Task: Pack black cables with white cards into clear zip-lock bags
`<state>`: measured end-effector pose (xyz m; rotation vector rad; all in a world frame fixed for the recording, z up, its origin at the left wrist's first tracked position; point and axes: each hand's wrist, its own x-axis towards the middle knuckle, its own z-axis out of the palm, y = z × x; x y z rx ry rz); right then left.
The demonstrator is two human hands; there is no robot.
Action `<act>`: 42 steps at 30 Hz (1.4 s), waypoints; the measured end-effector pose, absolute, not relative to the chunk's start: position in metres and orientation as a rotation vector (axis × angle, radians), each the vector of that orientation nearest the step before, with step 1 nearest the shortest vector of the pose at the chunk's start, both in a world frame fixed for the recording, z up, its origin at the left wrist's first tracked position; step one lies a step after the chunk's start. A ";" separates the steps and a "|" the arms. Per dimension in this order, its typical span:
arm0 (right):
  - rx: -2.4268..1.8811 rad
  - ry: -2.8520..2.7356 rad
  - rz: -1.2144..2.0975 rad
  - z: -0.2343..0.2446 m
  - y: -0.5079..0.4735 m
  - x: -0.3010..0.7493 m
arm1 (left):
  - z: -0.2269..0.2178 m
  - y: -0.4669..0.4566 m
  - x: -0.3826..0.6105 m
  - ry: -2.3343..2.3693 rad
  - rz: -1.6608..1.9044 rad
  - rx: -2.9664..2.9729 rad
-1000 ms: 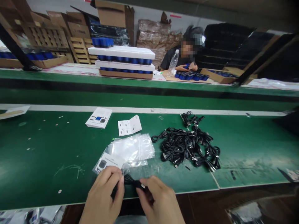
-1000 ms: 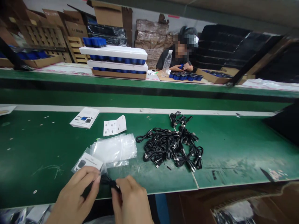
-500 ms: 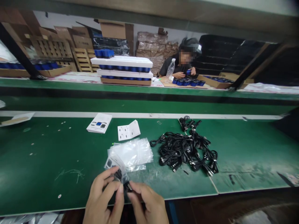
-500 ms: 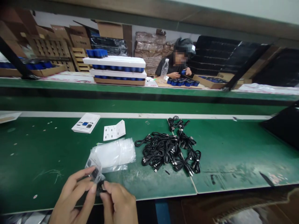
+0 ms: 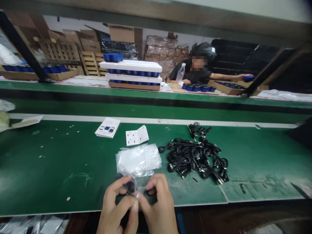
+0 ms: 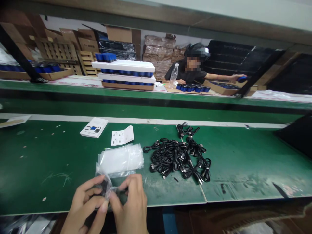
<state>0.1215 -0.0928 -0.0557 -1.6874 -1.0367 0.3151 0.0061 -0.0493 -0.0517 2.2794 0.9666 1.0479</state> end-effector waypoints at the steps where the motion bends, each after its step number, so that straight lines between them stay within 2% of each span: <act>1: -1.664 -1.007 0.423 -0.054 -0.092 0.124 | -0.051 -0.050 0.006 0.945 1.053 2.273; 4: -1.618 -1.099 0.746 -0.046 -0.090 0.132 | -0.049 -0.046 0.003 0.882 1.048 2.283; 7: -1.667 -1.227 0.820 -0.033 -0.090 0.140 | -0.043 -0.034 -0.004 0.920 0.979 2.283; 11: -1.610 -1.366 0.870 -0.020 -0.090 0.144 | -0.031 -0.016 -0.011 0.950 0.566 2.179; 14: -1.515 -1.197 0.982 -0.020 -0.091 0.147 | -0.024 -0.007 -0.011 0.901 0.313 2.086; 18: -1.456 -1.127 1.005 -0.024 -0.093 0.151 | -0.024 -0.002 -0.008 0.990 0.429 1.994; 27: -1.504 -1.188 0.717 -0.026 -0.090 0.152 | -0.029 -0.004 -0.011 0.874 0.552 1.827; 42: -1.492 -1.207 0.820 -0.032 -0.085 0.150 | -0.035 -0.005 -0.013 0.901 0.633 1.809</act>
